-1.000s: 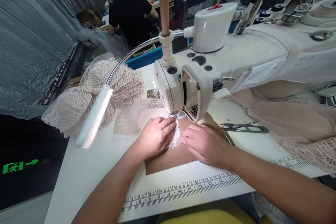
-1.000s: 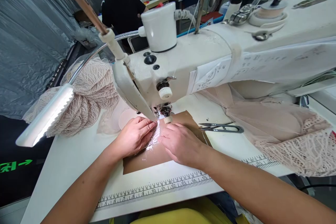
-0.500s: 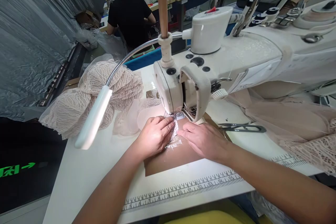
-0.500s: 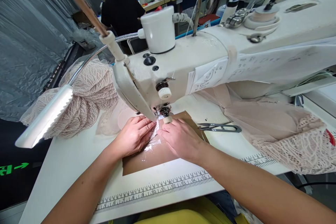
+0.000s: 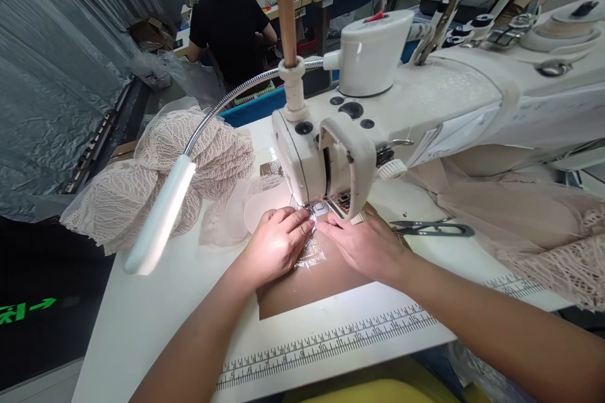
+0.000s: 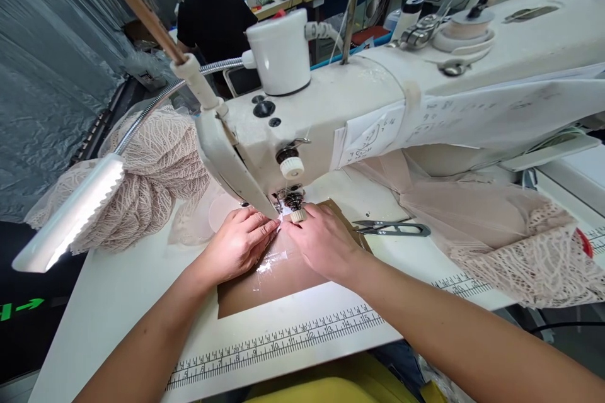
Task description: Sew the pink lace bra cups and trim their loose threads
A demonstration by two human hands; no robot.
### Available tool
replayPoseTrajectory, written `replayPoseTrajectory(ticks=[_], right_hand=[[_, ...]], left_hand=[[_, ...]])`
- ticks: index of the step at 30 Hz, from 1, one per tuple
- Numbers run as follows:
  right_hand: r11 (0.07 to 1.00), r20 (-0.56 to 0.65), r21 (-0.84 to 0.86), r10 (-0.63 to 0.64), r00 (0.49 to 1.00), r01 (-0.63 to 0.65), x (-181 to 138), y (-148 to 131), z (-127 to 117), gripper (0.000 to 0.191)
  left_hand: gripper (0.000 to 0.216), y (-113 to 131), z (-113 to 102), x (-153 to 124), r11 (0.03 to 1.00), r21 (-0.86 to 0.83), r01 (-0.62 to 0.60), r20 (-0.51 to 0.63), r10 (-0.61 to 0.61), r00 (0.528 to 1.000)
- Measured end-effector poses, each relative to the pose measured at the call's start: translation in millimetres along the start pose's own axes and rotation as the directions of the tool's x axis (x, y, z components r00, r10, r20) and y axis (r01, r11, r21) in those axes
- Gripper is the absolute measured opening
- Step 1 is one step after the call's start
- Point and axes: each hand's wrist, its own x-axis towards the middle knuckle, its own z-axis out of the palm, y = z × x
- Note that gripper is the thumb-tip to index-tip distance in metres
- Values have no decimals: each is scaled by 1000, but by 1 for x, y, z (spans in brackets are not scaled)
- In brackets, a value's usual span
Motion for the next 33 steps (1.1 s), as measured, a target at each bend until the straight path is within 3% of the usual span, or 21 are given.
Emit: replayPoseTrajectory(ticks=[5,10,20,27,30,33], right_hand=[[998,23,-8,63,998,-63,3,0,1,37],[999,3,15,48,999,-49,2,2,4,40],[998,-61,10,58,996,-57,0,2,6,32],[994,-157,79,88,984,-77,0,3,8,28],[991,-137,112,90,986,-75,0,5,8,28],[987,-114,150,73,991,-56,0,7,10,29]], left_hand=[[31,-3,0,2,1000,-6,25,8,-25,1000],[31,-5,0,3,997,-4,80,15,-80,997],[33,0,-5,2,977,122,177,69,-187,980],[48,19,-33,-3,936,157,316,240,-346,907],[43,28,-44,-6,940,114,322,329,-341,880],[39,32,-46,-7,951,66,303,336,-307,890]])
